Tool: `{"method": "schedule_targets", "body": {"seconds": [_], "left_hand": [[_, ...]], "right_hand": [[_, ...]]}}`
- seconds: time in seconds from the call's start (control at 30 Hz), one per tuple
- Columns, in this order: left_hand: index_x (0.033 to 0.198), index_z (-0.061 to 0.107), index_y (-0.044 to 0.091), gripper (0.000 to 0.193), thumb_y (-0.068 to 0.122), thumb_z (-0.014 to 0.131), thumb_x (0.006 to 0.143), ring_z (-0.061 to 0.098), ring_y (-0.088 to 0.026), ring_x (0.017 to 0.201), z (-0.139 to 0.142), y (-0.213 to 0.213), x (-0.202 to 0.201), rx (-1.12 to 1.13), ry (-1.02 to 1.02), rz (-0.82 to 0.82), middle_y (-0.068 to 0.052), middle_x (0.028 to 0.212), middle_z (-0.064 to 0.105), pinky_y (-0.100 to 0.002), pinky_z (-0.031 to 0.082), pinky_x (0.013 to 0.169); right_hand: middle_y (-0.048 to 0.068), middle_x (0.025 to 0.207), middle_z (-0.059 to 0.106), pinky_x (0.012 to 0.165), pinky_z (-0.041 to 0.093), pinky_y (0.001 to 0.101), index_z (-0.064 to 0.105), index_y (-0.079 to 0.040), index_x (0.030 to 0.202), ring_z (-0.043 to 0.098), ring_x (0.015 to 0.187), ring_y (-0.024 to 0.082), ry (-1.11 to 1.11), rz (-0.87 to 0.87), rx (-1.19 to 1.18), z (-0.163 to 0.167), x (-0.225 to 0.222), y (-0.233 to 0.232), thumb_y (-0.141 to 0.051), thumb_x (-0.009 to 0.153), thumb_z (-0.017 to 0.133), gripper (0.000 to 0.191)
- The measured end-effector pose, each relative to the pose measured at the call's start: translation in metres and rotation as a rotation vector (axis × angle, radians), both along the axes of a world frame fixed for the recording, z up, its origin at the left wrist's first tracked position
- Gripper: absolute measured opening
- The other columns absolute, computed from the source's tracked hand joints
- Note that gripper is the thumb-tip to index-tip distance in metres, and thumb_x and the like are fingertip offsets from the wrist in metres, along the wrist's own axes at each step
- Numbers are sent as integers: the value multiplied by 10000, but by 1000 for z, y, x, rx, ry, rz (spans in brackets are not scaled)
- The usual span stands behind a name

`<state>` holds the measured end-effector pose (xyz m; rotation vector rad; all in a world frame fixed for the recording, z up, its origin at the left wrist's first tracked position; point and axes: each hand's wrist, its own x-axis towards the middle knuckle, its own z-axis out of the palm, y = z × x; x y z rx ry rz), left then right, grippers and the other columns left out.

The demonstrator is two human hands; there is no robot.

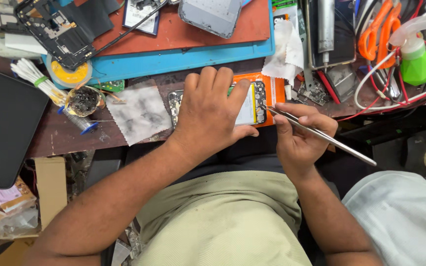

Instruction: The person pries open the back cover of a smartphone, removes the battery from the phone body, and works on small internal components with a pry tool and tweezers. They then handle a small bottle and apply material to a component at the workbench.

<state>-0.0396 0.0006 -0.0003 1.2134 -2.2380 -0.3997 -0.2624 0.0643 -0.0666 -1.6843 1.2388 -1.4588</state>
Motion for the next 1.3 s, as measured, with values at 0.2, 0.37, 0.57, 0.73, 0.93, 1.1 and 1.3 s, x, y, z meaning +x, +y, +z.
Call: {"method": "schedule_targets", "body": {"seconds": [0.2,0.37,0.57,0.73,0.93,1.1,1.3], "left_hand": [[1195,637,30,905,587,916,538,472,-288,965,0,-1,2,8,-19,1,-113,1038,511,-445,342,778],[1202,637,32,909,578,916,532,478,-286,967,0,-2,2,23,-13,1,-113,1047,523,-442,345,779],[1188,641,34,894,560,923,523,483,-288,963,1,-4,4,43,-21,-3,-116,1041,528,-443,346,767],[1167,637,38,888,573,918,516,483,-284,948,0,-5,4,27,-28,-2,-114,1039,532,-443,347,763],[1127,637,40,867,600,912,524,477,-283,933,0,-4,6,29,-69,0,-112,1020,527,-441,344,749],[1121,641,35,904,622,903,486,472,-274,927,-1,-4,5,-16,-75,17,-108,1016,523,-435,349,755],[1109,642,48,871,611,912,502,475,-272,942,-3,-4,5,11,-75,2,-100,1013,523,-432,342,755]], "right_hand": [[237,1192,623,901,642,283,280,-105,1234,718,1046,218,-36,14,44,4,4,-5,38,1094,634,406],[232,1168,651,821,637,249,292,-95,1239,733,1012,208,-42,-13,97,11,7,-8,58,1103,632,397],[227,1140,656,784,637,249,322,-49,1230,725,993,203,188,-34,80,33,19,-15,75,1067,683,415],[212,1102,676,789,638,265,347,-36,1230,728,961,199,282,-59,102,44,25,-20,79,1057,713,421],[164,1017,675,781,624,259,339,-36,1221,732,893,163,24,-65,321,47,17,-30,62,1102,682,376],[157,985,684,836,643,295,316,-45,1213,733,862,169,-112,-1,397,47,11,-40,56,1121,658,369],[190,1022,689,868,664,338,309,-34,1259,739,882,198,-52,-54,469,53,13,-43,62,1121,655,385]]}}
